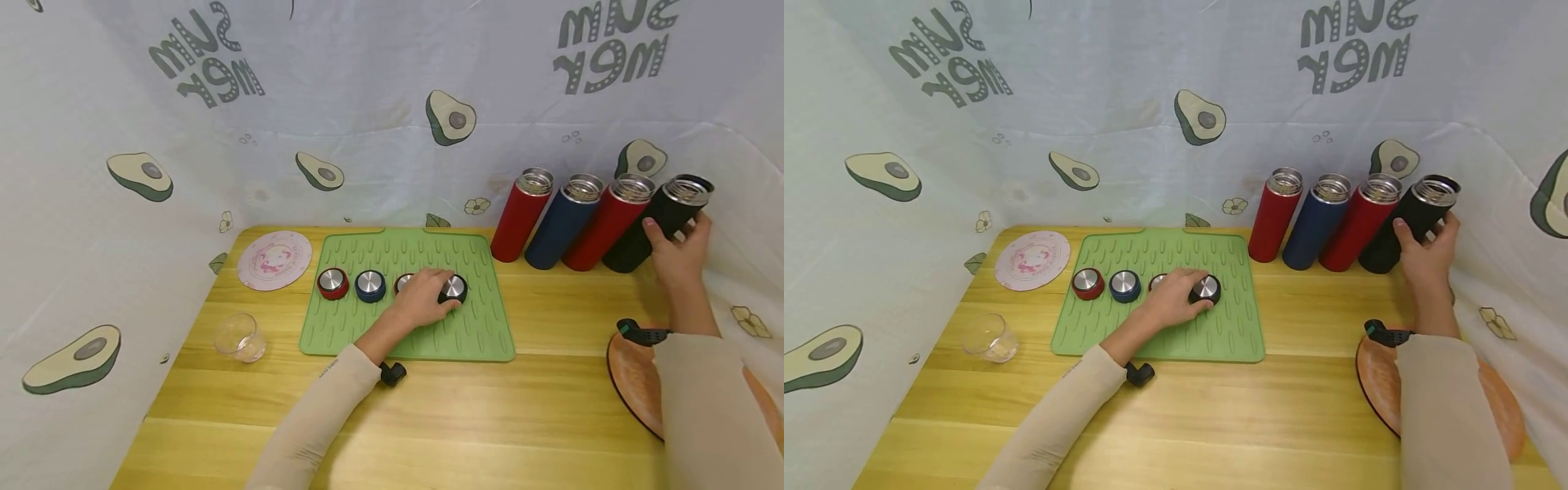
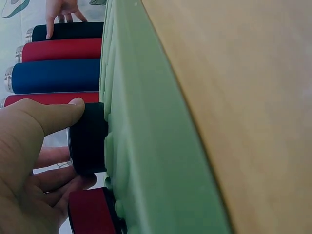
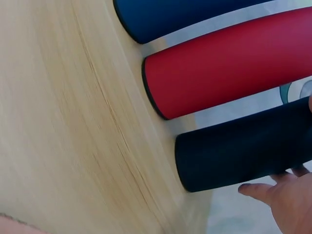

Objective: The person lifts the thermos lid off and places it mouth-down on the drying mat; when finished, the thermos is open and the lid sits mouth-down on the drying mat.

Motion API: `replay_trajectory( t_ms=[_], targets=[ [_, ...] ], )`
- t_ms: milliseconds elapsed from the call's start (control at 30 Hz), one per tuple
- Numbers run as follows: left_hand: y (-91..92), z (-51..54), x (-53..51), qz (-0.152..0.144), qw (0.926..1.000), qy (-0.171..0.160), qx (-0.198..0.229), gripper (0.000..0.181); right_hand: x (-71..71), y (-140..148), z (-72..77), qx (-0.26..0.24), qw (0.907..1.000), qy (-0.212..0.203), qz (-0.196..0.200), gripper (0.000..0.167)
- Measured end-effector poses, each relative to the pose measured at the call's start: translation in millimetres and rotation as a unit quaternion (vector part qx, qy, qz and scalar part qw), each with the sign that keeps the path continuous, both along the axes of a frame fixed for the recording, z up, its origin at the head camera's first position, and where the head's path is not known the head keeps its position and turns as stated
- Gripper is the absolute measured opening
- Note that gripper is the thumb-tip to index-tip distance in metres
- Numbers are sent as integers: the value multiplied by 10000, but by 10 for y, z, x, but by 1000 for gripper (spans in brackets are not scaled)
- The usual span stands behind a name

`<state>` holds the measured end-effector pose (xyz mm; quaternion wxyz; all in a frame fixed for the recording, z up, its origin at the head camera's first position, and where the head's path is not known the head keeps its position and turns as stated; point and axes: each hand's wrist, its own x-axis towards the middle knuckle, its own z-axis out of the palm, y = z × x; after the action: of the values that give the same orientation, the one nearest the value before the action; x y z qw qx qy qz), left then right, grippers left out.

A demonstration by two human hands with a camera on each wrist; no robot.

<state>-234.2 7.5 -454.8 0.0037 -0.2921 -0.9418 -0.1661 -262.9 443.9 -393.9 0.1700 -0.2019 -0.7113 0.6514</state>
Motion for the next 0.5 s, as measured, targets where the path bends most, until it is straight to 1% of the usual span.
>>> replay_trajectory(
  t_ms=[67, 100, 133, 167, 200, 300, 367, 400, 433, 467, 500],
  targets=[
    [-10, -5, -7, 0, 10000, -17, 7, 66, 14, 14, 5, 354, 9992, -141, 142, 82],
    [-24, 1, -4, 20, 10000, -81, 50, 67, 32, 22, 8, 514, 9982, -245, 206, 83],
    [-46, 9, 1, 38, 9999, -135, 97, 68, 55, 28, 13, 686, 9969, -351, 186, 84],
    [-75, 26, 10, 74, 9997, -185, 136, 69, 87, 34, 18, 755, 9962, -422, 140, 84],
    [-114, 51, 20, 113, 9994, -241, 201, 70, 125, 35, 28, 695, 9967, -424, 63, 85],
    [-297, 163, 43, 294, 9981, -344, 428, 71, 235, -19, 103, 220, 9990, -284, -253, 82],
    [-439, 250, 43, 417, 9971, -302, 560, 72, 308, -94, 171, 128, 9988, -77, -474, 76],
    [-514, 288, 37, 484, 9963, -270, 652, 73, 340, -146, 208, 170, 9983, 52, -550, 73],
    [-588, 326, 34, 576, 9956, -243, 701, 74, 371, -209, 238, 388, 9974, 133, -585, 69],
    [-663, 363, 32, 669, 9945, -231, 769, 75, 397, -286, 254, 734, 9950, 237, -641, 65],
    [-736, 395, 29, 763, 9937, -183, 805, 77, 426, -376, 266, 1153, 9905, 330, -678, 61]
  ],
)
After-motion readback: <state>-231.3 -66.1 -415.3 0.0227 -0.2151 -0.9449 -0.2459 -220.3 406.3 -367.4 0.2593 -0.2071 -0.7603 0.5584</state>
